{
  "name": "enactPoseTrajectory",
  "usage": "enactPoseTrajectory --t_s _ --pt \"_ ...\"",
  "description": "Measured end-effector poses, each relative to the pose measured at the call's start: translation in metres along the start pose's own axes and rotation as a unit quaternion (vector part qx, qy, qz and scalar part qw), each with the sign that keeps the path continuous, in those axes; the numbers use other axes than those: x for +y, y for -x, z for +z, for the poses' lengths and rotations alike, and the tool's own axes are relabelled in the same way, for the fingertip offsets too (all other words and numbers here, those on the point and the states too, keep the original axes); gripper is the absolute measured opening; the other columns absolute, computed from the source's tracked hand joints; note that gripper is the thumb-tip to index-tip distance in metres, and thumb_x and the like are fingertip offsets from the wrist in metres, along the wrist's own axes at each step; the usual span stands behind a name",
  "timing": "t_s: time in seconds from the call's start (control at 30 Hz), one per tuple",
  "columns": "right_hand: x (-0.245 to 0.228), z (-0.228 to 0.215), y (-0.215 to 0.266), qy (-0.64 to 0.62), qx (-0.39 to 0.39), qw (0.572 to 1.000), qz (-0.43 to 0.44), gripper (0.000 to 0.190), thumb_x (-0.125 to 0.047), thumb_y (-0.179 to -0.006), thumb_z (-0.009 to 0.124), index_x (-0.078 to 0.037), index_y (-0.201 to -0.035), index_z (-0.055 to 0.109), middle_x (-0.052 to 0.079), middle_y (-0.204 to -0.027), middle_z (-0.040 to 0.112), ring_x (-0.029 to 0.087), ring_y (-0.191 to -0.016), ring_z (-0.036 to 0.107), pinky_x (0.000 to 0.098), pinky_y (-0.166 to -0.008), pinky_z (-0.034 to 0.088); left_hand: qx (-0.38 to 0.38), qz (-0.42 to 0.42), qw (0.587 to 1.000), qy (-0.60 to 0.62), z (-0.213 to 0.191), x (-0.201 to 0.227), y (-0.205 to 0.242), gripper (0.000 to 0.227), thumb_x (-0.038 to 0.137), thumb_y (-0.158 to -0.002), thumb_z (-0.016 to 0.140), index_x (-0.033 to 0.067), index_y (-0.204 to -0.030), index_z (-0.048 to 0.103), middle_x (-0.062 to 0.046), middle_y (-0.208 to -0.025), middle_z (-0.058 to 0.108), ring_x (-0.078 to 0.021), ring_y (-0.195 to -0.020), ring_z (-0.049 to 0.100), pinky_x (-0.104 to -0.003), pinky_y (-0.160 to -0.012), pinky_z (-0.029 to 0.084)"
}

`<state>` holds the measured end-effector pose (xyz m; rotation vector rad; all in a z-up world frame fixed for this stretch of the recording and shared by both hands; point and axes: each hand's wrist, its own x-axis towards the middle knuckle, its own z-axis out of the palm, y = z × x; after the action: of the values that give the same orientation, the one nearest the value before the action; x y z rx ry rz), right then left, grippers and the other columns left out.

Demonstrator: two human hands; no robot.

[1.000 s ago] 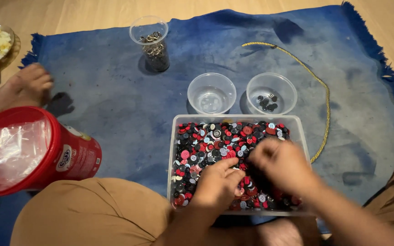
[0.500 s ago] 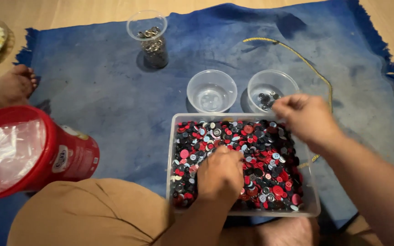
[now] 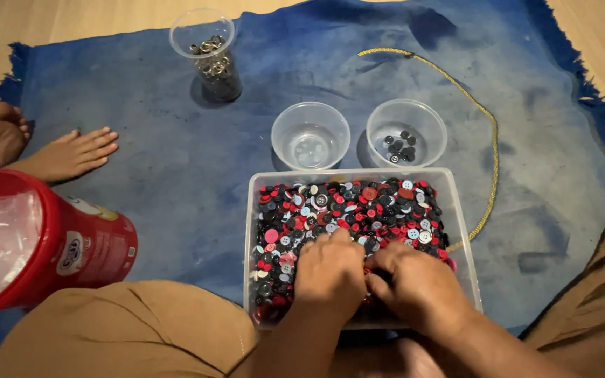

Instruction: Sorting small black buttons from a tray of mixed colored buttons into a separate plastic cup.

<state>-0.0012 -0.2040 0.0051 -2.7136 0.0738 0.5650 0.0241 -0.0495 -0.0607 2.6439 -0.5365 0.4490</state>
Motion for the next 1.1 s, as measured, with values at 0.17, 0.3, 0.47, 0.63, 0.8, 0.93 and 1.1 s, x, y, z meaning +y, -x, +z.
enactPoseTrajectory --t_s 0.17,0.3,0.47,0.63,0.8,0.93,1.1 --pt "-0.002 0.001 0.001 -0.090 0.066 0.994 -0.010 0.023 -0.042 -0.084 0.074 -0.032 -0.103 0.080 -0.003 -0.099 0.081 0.025 -0.101 0.077 0.0394 -0.088 0.062 -0.019 -0.109 0.991 0.072 -0.017 0.009 0.006 0.020 0.038 -0.086 0.061 0.0272 -0.070 0.066 0.005 -0.077 0.060 -0.0222 -0.080 0.066 -0.039 -0.076 0.051" --pt "0.001 -0.005 0.002 -0.127 0.092 0.987 0.016 0.012 -0.034 -0.083 0.077 -0.028 -0.090 0.085 -0.002 -0.087 0.085 0.023 -0.095 0.079 0.0385 -0.082 0.063 -0.239 -0.263 0.912 0.203 -0.051 0.010 -0.016 0.023 0.049 -0.093 0.054 0.0351 -0.093 0.072 0.006 -0.097 0.071 -0.0222 -0.102 0.071 -0.040 -0.094 0.055" --pt "-0.010 -0.046 -0.005 -0.036 0.021 0.998 0.051 0.021 -0.037 -0.089 0.067 -0.031 -0.100 0.084 -0.002 -0.098 0.084 0.026 -0.103 0.076 0.0402 -0.091 0.061 -0.319 -0.210 0.909 0.166 -0.063 0.019 -0.048 0.029 0.044 -0.096 0.049 0.0329 -0.105 0.074 0.001 -0.107 0.070 -0.0299 -0.110 0.067 -0.046 -0.097 0.050" --pt "0.005 -0.067 -0.009 -0.028 0.059 0.994 0.085 0.023 -0.034 -0.088 0.069 -0.026 -0.103 0.085 0.005 -0.099 0.083 0.032 -0.103 0.075 0.0451 -0.091 0.060 -0.294 -0.116 0.941 0.122 -0.053 0.031 -0.072 0.030 0.029 -0.097 0.050 0.0258 -0.118 0.071 -0.007 -0.116 0.065 -0.0341 -0.117 0.061 -0.049 -0.100 0.047" --pt "0.030 -0.078 -0.036 -0.132 0.180 0.965 0.137 0.027 -0.040 -0.091 0.067 -0.017 -0.089 0.081 0.012 -0.073 0.075 0.035 -0.079 0.074 0.0457 -0.071 0.056 -0.240 0.005 0.970 0.045 -0.025 0.041 -0.082 0.031 0.019 -0.098 0.046 0.0176 -0.113 0.073 -0.009 -0.108 0.067 -0.0345 -0.110 0.063 -0.048 -0.093 0.048" --pt "0.042 -0.091 -0.069 -0.208 0.209 0.945 0.140 0.016 -0.036 -0.091 0.069 -0.024 -0.090 0.081 0.005 -0.070 0.073 0.024 -0.066 0.067 0.0396 -0.062 0.053 -0.174 0.037 0.984 0.018 0.008 0.035 -0.072 0.025 0.016 -0.093 0.048 0.0120 -0.097 0.072 -0.013 -0.093 0.069 -0.0373 -0.098 0.067 -0.051 -0.085 0.048" --pt "0.028 -0.110 -0.082 -0.397 0.212 0.892 0.044 0.037 -0.010 -0.096 0.061 0.005 -0.130 0.063 0.014 -0.103 0.077 0.012 -0.054 0.064 0.0214 -0.043 0.051 -0.261 -0.051 0.964 0.007 -0.002 0.027 -0.084 0.025 0.026 -0.093 0.054 0.0206 -0.085 0.077 -0.006 -0.083 0.074 -0.0327 -0.088 0.074 -0.050 -0.076 0.056"
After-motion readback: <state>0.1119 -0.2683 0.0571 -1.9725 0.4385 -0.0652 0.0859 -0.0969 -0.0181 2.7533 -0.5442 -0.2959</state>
